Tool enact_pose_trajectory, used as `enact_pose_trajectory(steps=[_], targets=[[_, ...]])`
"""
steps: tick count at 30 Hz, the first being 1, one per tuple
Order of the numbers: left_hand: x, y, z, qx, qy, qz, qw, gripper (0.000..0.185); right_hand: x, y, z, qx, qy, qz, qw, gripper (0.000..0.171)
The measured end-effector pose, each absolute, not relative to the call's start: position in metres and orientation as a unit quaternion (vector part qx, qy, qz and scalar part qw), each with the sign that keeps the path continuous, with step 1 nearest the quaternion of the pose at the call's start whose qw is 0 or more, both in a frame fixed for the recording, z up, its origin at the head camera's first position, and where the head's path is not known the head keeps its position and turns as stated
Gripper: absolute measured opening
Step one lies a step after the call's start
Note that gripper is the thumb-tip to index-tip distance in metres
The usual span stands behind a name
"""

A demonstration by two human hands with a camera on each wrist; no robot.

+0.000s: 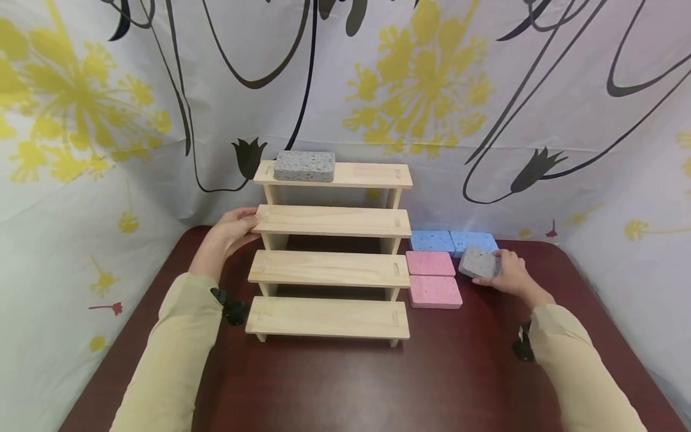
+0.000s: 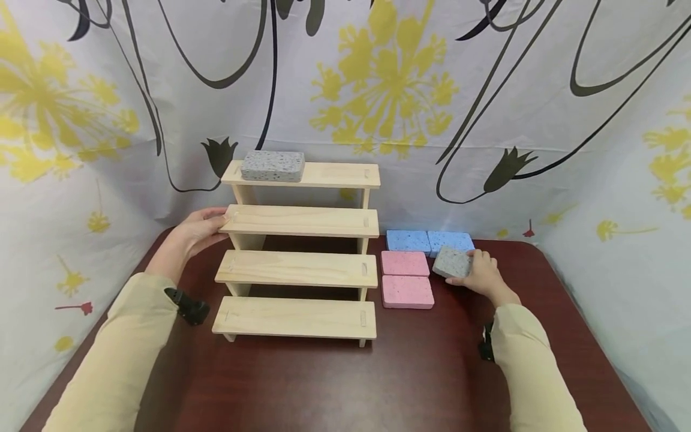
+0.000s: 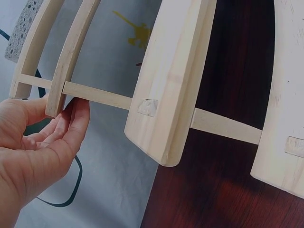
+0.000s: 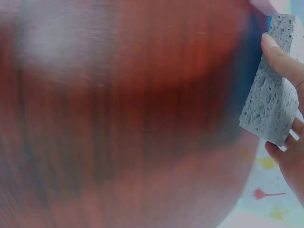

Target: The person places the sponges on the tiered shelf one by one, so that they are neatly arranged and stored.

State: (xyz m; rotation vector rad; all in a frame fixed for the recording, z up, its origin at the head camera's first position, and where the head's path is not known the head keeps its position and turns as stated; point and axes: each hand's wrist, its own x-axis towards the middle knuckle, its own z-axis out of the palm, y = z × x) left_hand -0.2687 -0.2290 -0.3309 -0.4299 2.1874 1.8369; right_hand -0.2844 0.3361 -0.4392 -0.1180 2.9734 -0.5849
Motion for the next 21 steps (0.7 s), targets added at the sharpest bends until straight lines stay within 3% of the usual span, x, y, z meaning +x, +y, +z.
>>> enact_pose_trajectory(steps=[5,12,21], targets=[[-0.268,-0.229,-0.33,-0.147,0.753,0.628,0.129,0.054,-0.286,0.329,-0.419,-0.06,0.978,-0.197,0.028,0.096],[-0.266,-0.231,-0.329,-0.144,0.752,0.63,0.13,0.055,-0.293,0.313,-0.391,-0.131,0.973,-0.181,-0.055,0.085],[-0.266,-0.229,-0.329,-0.138,0.747,0.637,0.132,0.055,-0.291,0.277,-0.327,-0.164,0.961,-0.199,-0.104,0.08]])
